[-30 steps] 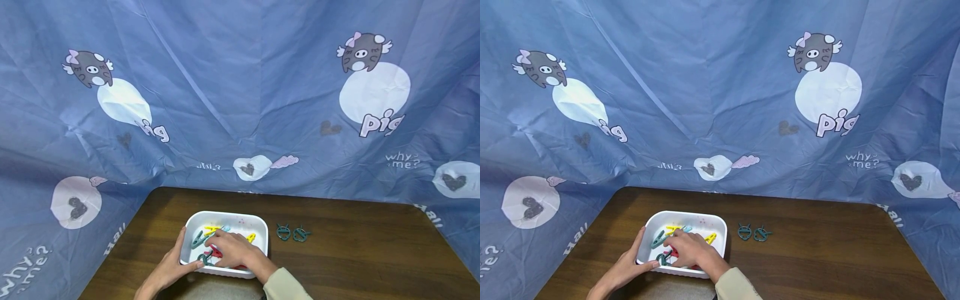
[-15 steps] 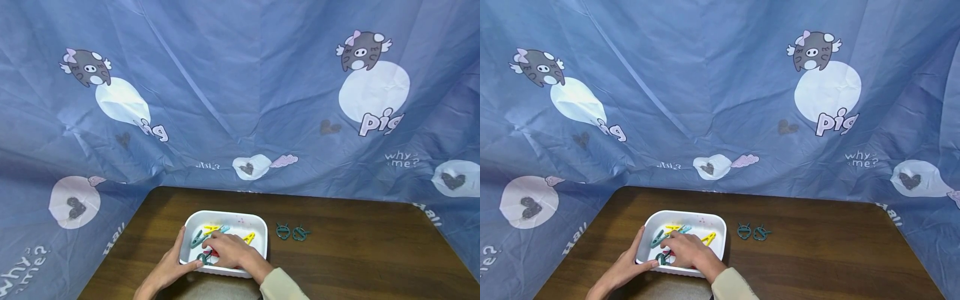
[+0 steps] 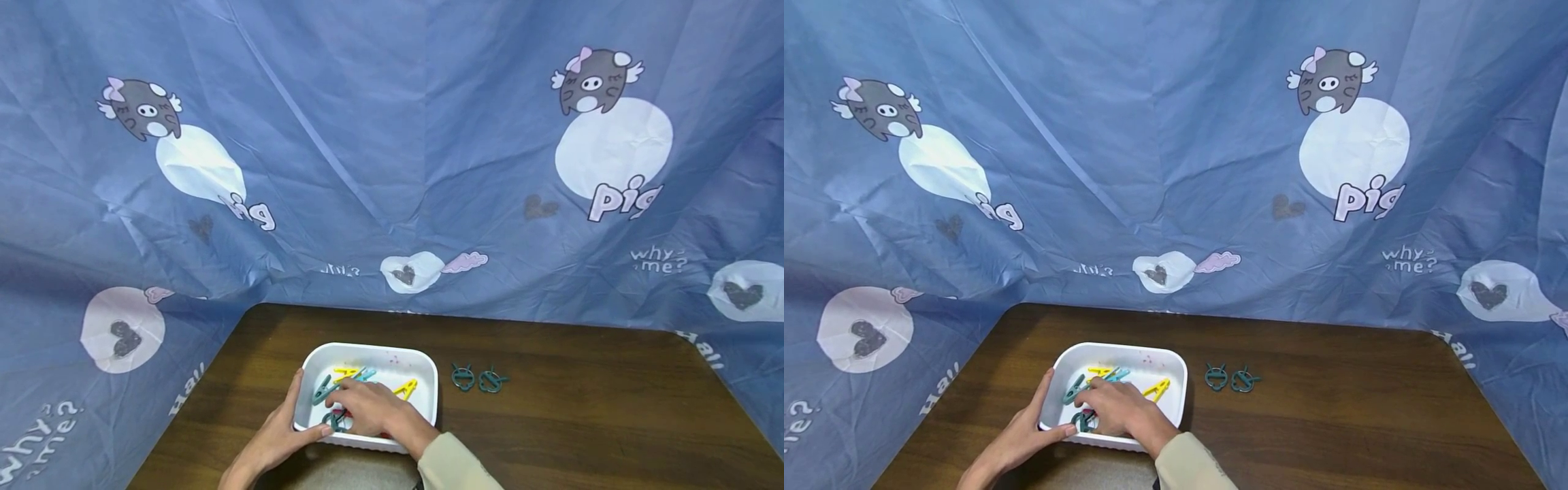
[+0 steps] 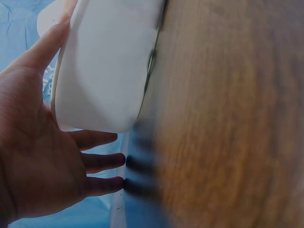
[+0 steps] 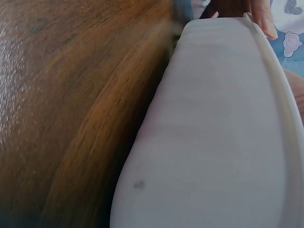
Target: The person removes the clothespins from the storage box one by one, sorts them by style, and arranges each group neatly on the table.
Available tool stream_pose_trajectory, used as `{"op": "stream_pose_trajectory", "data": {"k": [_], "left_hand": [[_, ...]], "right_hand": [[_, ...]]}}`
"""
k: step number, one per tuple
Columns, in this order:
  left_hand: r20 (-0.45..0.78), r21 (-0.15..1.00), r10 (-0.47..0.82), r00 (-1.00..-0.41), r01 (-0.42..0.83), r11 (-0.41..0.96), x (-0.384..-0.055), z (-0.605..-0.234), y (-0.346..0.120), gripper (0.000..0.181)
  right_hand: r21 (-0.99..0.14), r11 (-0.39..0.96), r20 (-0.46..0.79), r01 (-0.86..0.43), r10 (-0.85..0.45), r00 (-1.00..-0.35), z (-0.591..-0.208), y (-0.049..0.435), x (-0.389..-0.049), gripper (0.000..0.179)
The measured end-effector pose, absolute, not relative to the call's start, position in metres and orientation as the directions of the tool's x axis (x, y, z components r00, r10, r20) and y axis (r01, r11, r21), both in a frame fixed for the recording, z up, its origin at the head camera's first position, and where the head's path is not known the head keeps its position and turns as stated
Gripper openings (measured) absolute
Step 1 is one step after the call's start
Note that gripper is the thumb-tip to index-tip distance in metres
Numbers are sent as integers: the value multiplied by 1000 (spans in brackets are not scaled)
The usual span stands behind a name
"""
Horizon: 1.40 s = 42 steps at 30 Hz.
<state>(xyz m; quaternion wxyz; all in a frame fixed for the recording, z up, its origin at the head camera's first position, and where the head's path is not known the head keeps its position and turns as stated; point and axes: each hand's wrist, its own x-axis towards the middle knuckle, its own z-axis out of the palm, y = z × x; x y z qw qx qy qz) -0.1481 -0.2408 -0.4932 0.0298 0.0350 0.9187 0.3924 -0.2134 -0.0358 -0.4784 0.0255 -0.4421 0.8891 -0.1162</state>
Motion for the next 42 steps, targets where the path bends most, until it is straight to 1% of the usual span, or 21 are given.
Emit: {"op": "stream_pose_trajectory", "data": {"k": [8,13,21,34,42], "left_hand": [[-15,721,89,-996,51,691,-149,-493,-240,117],[-19,719,85,-996,46,693,-149,-493,-240,117],[-22,727,85,-996,42,685,-148,-491,-240,116],[-21,725,85,-996,44,688,-148,-495,-241,117],[-14,724,96,-995,56,688,-150,-495,-240,116]], "right_hand": [[-200,572,78,-795,-800,-595,-480,-38,-214,38],[-196,570,66,-798,-804,-590,-479,-40,-213,36],[-151,568,72,-809,-810,-582,-479,-42,-212,32],[-126,565,81,-815,-813,-576,-485,-44,-212,31],[-125,571,91,-812,-808,-582,-487,-45,-213,27]]}}
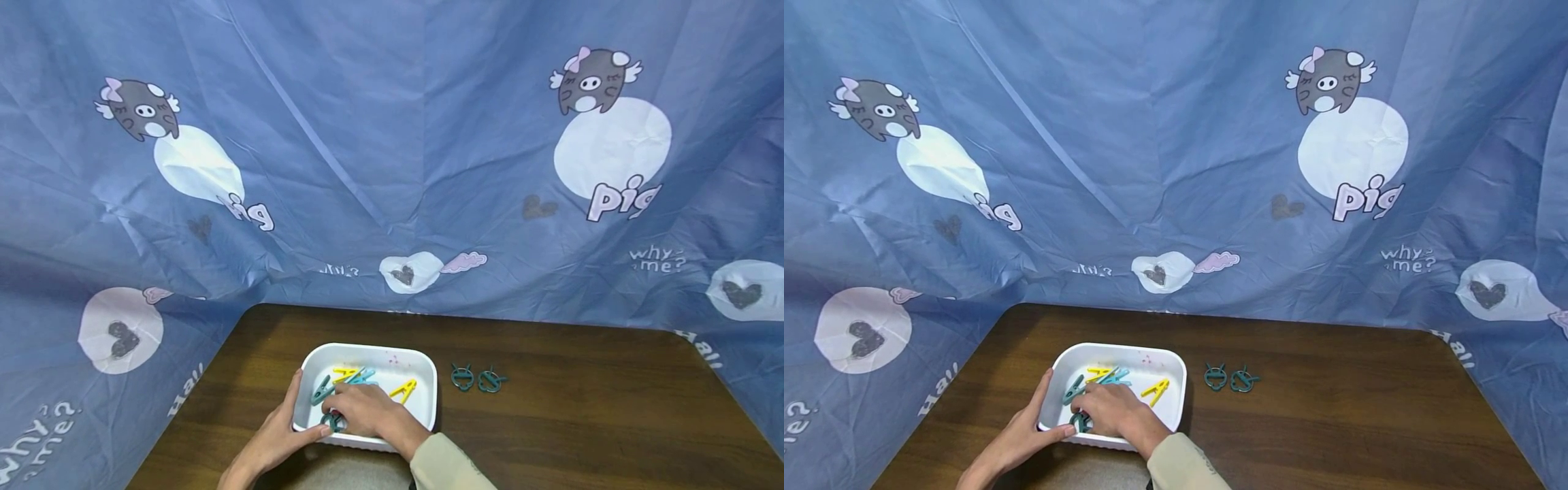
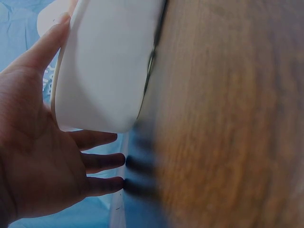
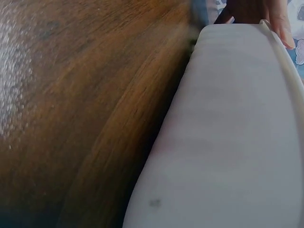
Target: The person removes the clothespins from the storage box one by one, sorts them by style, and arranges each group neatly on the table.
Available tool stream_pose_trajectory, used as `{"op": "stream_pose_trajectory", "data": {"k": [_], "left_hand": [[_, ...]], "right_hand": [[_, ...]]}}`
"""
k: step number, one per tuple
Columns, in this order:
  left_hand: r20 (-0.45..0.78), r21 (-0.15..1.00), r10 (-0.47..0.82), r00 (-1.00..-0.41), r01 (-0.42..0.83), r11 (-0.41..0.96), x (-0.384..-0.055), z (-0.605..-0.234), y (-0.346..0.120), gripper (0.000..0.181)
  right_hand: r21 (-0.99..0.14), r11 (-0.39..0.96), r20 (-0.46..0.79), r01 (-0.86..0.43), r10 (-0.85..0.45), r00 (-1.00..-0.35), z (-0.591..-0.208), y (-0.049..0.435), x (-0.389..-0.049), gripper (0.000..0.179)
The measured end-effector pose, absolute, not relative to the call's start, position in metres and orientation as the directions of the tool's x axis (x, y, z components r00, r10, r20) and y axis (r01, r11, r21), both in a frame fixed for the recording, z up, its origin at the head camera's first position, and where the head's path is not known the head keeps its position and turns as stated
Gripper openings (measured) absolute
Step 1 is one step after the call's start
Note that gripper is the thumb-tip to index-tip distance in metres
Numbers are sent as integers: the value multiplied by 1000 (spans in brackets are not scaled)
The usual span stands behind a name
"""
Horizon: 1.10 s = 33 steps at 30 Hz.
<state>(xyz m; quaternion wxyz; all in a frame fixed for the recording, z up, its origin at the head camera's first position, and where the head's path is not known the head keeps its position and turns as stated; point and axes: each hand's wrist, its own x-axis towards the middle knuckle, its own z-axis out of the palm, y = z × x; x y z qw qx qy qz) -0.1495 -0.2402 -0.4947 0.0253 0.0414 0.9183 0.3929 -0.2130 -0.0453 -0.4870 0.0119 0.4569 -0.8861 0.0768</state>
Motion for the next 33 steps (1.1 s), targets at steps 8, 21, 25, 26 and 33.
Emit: {"op": "stream_pose_trajectory", "data": {"k": [8,21,25,26,33], "left_hand": [[-25,731,94,-995,46,681,-149,-494,-240,117],[-13,717,91,-996,54,695,-149,-494,-240,116],[-7,714,88,-996,57,698,-148,-493,-240,116],[-5,714,88,-996,58,698,-148,-493,-240,116],[0,719,89,-996,62,692,-148,-493,-239,117]], "right_hand": [[-138,567,90,-812,-809,-580,-487,-45,-213,27],[-150,563,111,-813,-808,-579,-486,-43,-214,26],[-161,567,115,-808,-802,-586,-485,-42,-214,28],[-165,570,113,-805,-800,-590,-485,-42,-214,28],[-186,582,102,-792,-790,-604,-484,-39,-216,32]]}}
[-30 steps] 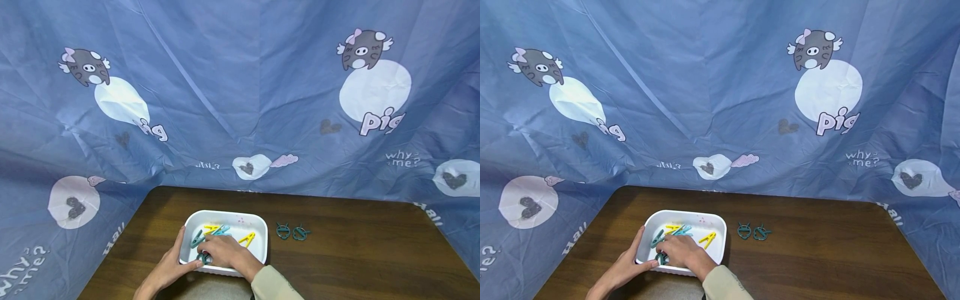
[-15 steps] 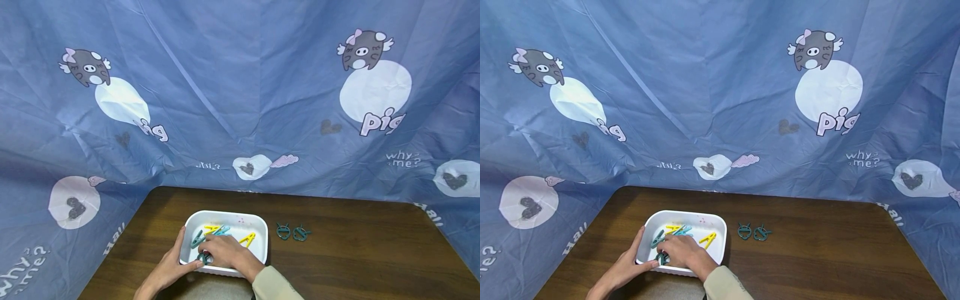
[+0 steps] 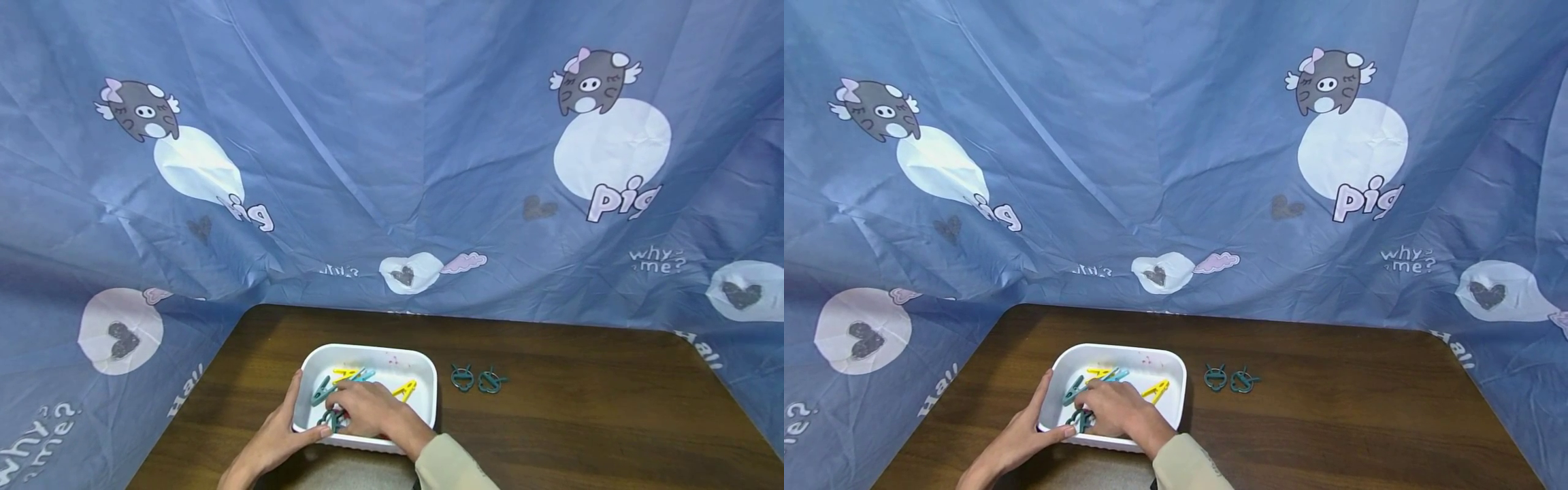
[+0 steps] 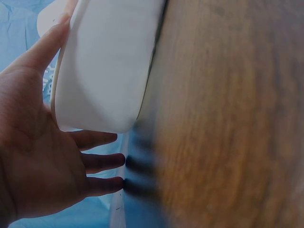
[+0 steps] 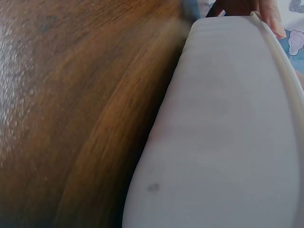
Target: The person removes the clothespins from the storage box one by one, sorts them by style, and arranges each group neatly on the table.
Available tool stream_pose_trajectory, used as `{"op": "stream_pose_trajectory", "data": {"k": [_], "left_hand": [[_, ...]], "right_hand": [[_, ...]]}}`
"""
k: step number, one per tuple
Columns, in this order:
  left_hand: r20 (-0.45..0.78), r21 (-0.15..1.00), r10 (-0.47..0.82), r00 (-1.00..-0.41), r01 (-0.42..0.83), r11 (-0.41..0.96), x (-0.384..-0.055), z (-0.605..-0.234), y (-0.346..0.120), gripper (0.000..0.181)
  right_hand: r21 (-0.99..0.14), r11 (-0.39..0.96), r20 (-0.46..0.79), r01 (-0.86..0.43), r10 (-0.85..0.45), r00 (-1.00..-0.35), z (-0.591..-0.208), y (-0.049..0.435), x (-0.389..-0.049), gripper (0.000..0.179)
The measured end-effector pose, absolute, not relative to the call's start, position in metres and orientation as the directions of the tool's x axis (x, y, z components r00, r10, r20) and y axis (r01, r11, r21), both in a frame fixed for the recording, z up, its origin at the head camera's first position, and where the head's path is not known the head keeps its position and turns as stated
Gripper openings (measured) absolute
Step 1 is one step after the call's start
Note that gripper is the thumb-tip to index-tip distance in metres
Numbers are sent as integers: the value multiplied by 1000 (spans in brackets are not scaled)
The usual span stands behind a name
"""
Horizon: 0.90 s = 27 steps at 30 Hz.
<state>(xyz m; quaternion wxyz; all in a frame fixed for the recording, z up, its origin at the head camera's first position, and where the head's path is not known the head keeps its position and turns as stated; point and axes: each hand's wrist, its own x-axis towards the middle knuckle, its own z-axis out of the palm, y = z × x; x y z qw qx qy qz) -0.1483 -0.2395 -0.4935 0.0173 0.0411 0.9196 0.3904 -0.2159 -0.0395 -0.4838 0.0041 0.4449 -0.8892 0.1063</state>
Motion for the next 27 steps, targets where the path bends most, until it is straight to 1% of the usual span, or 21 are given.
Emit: {"op": "stream_pose_trajectory", "data": {"k": [5,15,21,27], "left_hand": [[-6,719,88,-996,57,693,-148,-493,-239,117],[-10,717,86,-996,52,695,-148,-493,-239,117],[-13,723,87,-996,50,689,-148,-493,-239,117],[-24,725,88,-996,43,687,-148,-493,-239,117]], "right_hand": [[-198,581,103,-790,-789,-606,-484,-36,-217,34],[-217,592,111,-776,-775,-622,-479,-28,-218,29],[-229,597,107,-769,-770,-630,-476,-23,-219,35],[-257,616,86,-745,-753,-652,-471,-16,-222,38]]}}
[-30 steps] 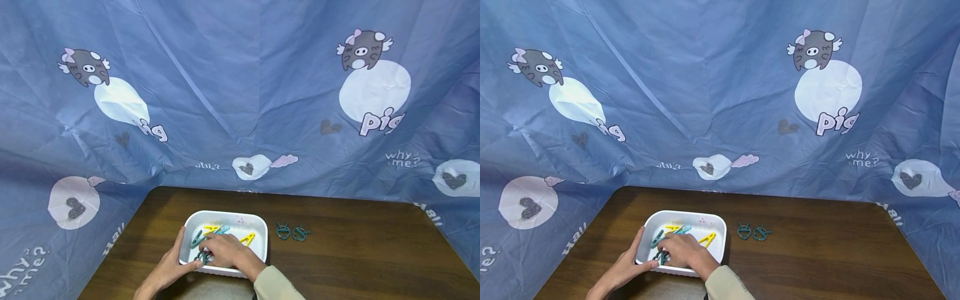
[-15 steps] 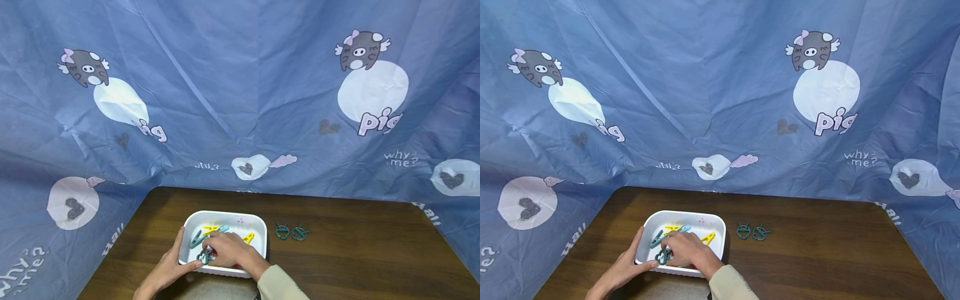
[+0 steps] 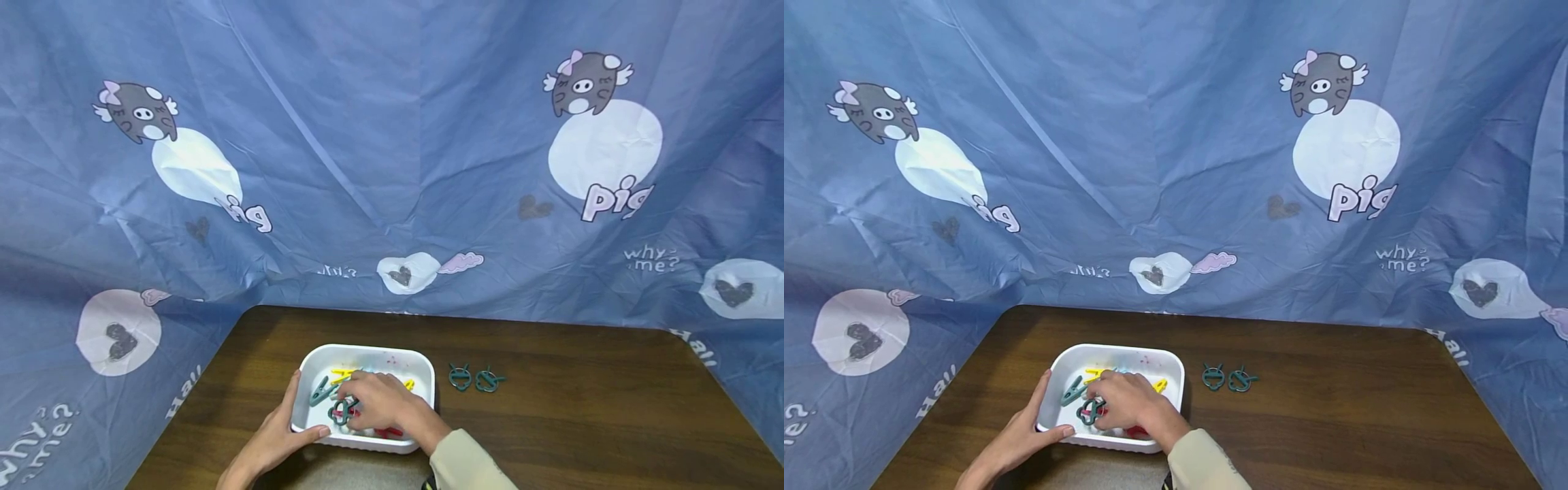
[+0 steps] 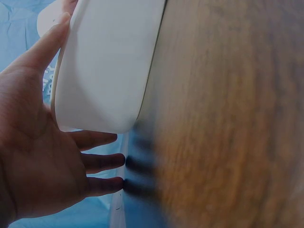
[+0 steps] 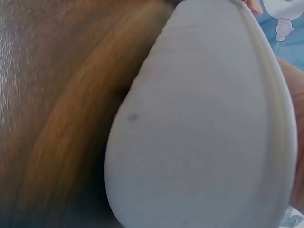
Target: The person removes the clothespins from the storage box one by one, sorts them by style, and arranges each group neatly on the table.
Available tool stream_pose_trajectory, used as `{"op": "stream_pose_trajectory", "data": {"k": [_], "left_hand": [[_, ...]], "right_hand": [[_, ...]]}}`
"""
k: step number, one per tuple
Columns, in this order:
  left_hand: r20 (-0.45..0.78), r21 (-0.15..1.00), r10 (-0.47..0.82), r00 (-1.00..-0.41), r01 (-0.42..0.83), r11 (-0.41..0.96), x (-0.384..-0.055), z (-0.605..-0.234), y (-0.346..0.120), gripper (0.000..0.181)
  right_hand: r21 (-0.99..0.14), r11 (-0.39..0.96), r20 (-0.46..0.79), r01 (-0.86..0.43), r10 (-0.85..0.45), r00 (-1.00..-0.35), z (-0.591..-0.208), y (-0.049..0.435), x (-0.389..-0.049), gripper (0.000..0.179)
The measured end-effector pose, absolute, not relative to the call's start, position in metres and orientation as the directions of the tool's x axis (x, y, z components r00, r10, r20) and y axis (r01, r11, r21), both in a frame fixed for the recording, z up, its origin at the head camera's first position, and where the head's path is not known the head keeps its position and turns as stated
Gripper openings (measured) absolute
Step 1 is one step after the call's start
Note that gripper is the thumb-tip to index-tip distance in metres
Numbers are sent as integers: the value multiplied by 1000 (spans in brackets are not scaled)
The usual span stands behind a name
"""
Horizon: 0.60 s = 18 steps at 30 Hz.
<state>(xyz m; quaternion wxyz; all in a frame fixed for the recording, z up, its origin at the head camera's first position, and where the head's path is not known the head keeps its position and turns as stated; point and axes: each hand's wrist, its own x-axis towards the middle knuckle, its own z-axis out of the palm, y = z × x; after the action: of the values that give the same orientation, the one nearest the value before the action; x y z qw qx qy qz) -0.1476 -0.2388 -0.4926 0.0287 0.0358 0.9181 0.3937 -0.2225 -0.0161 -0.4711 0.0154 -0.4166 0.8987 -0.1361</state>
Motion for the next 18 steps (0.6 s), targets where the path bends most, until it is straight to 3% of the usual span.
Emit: {"op": "stream_pose_trajectory", "data": {"k": [18], "left_hand": [[-26,720,89,-996,43,692,-146,-490,-238,117]], "right_hand": [[-252,649,107,-718,-719,-687,-457,3,-224,40]]}}
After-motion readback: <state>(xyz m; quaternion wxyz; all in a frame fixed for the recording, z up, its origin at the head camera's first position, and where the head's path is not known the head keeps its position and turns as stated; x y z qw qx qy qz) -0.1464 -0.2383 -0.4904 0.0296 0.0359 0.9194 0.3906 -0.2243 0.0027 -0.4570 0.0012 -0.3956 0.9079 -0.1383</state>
